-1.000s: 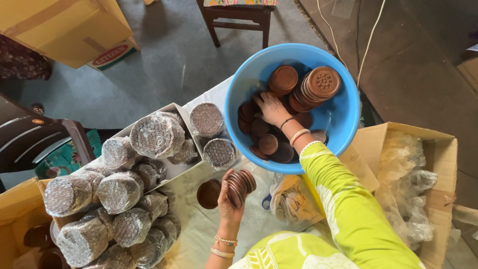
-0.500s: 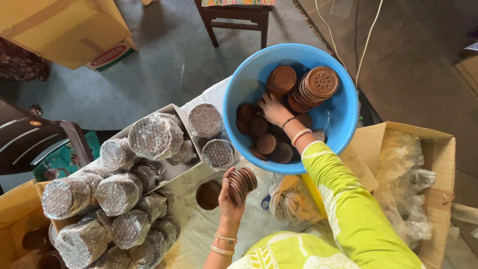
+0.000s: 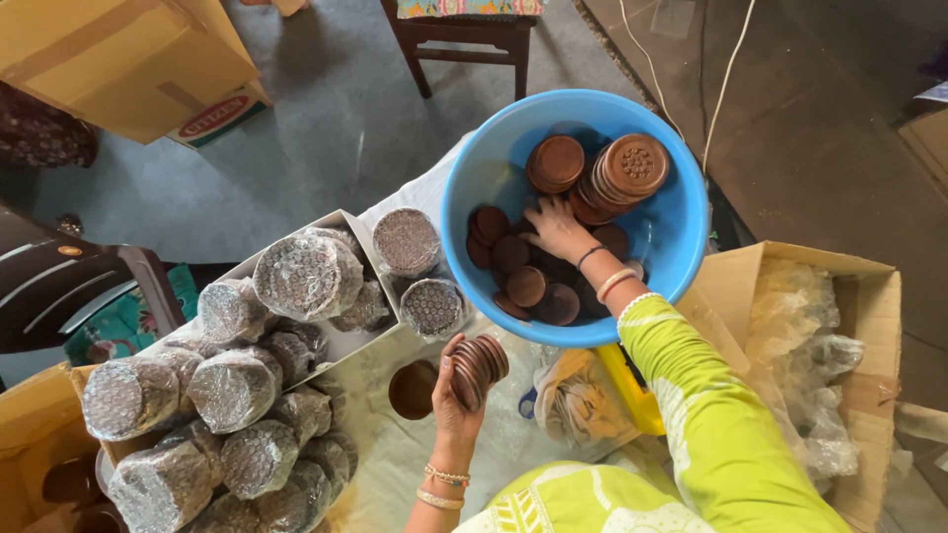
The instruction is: Sort and arrange small clay pots from a basin into organized stacks.
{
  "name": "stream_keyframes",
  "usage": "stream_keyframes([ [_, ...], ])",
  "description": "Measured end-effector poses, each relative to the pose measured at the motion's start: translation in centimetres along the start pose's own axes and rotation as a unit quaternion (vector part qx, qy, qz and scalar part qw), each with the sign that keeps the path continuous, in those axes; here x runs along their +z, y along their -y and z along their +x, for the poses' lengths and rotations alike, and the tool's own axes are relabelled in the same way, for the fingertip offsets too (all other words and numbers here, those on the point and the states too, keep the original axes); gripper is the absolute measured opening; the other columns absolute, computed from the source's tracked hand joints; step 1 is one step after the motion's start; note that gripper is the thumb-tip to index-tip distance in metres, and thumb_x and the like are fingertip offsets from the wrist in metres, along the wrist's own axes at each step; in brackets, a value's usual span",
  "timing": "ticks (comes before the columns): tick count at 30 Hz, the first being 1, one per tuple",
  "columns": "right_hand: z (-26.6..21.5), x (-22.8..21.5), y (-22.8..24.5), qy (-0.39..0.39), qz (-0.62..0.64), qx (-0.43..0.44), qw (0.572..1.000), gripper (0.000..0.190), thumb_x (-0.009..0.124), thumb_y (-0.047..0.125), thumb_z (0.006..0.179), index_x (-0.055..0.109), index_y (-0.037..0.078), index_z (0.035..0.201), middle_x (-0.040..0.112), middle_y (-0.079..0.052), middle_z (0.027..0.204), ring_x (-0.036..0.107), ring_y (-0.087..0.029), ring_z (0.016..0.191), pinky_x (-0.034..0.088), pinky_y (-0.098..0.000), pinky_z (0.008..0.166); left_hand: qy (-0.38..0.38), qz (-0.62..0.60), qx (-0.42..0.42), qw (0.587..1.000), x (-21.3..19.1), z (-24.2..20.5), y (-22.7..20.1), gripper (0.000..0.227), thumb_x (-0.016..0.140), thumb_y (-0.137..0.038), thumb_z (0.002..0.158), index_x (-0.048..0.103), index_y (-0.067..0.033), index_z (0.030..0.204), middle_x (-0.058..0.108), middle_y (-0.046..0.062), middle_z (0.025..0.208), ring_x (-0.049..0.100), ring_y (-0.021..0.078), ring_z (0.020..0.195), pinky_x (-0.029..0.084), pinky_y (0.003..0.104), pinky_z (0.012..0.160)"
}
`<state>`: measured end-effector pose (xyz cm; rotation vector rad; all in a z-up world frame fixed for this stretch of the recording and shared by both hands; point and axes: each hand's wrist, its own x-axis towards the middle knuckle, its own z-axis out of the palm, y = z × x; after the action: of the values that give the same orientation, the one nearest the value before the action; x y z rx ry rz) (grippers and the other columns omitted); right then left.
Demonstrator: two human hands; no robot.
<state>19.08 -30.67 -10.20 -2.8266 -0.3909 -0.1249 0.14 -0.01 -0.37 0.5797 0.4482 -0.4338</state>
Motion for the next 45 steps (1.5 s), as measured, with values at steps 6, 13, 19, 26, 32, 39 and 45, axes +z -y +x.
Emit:
stream_keyframes([
  [6,-1.4,-5.0,1.1,0.069,0.158,0.062,0.983,0.044,0.077,0.034,0.088,0.062,0.006,0.118,0.055,-0.021,0.119,0.057,-0.043,0.107,0.049,-0.0512,0.091,0.000,0.005,-0.005,1.000,-0.1,0.2,0.1,0.060,0.064,-0.042,0.093,0.050,-0.0140,0.144,0.063,0.013,0.132,0.061,0.0298,0.125,0.046,0.053,0.106],
  [13,-5.9,-10.1,3.0,0.102,0.233,0.014,0.967,0.030,0.079,0.017,0.083,0.060,0.005,0.104,0.059,-0.015,0.104,0.063,-0.038,0.098,0.053,-0.0457,0.083,-0.006,0.000,-0.004,1.000,0.0,0.0,0.0,0.060,0.064,-0.041,0.093,0.050,-0.0135,0.144,0.062,0.014,0.133,0.061,0.0307,0.125,0.046,0.054,0.107],
  [19,-10.9,-12.9,3.4,0.080,0.220,-0.020,0.972,0.032,0.078,-0.001,0.073,0.060,0.008,0.098,0.058,-0.011,0.097,0.060,-0.033,0.098,0.051,-0.0432,0.086,-0.004,-0.011,-0.009,1.000,-0.4,0.3,0.2,0.059,0.062,-0.040,0.094,0.050,-0.0129,0.144,0.062,0.013,0.133,0.060,0.0308,0.126,0.045,0.053,0.108],
  [26,-14.7,-14.6,1.0,0.131,0.160,0.007,0.978,0.043,0.074,-0.007,0.063,0.060,0.008,0.101,0.056,-0.010,0.099,0.056,-0.033,0.102,0.050,-0.0429,0.088,-0.004,-0.009,-0.011,1.000,-0.9,0.9,0.5,0.060,0.062,-0.040,0.095,0.049,-0.0115,0.146,0.061,0.013,0.132,0.059,0.0299,0.125,0.044,0.053,0.109],
  [32,-12.7,-16.6,-0.1,0.297,0.099,0.054,0.948,0.045,0.083,0.022,0.070,0.068,0.018,0.113,0.058,-0.006,0.102,0.056,-0.030,0.106,0.048,-0.0438,0.090,-0.008,-0.002,-0.012,1.000,-0.2,0.4,0.1,0.060,0.062,-0.041,0.093,0.049,-0.0125,0.145,0.062,0.013,0.132,0.060,0.0303,0.125,0.045,0.053,0.107],
  [39,-3.9,-12.4,1.9,0.145,0.169,-0.014,0.975,0.037,0.073,0.034,0.091,0.067,0.010,0.118,0.061,-0.011,0.113,0.062,-0.034,0.114,0.050,-0.0444,0.099,-0.008,0.001,-0.004,1.000,-0.1,0.0,-0.2,0.059,0.061,-0.041,0.094,0.049,-0.0134,0.145,0.062,0.013,0.131,0.060,0.0307,0.124,0.045,0.054,0.106],
  [45,4.5,-4.7,6.2,0.144,0.136,0.016,0.980,0.094,0.092,0.039,0.067,0.047,0.011,0.144,0.043,-0.023,0.139,0.044,-0.045,0.129,0.039,-0.0535,0.109,-0.007,-0.006,0.009,1.000,0.3,-0.6,-0.5,0.059,0.062,-0.041,0.094,0.049,-0.0134,0.144,0.061,0.013,0.133,0.059,0.0302,0.125,0.044,0.053,0.108],
])
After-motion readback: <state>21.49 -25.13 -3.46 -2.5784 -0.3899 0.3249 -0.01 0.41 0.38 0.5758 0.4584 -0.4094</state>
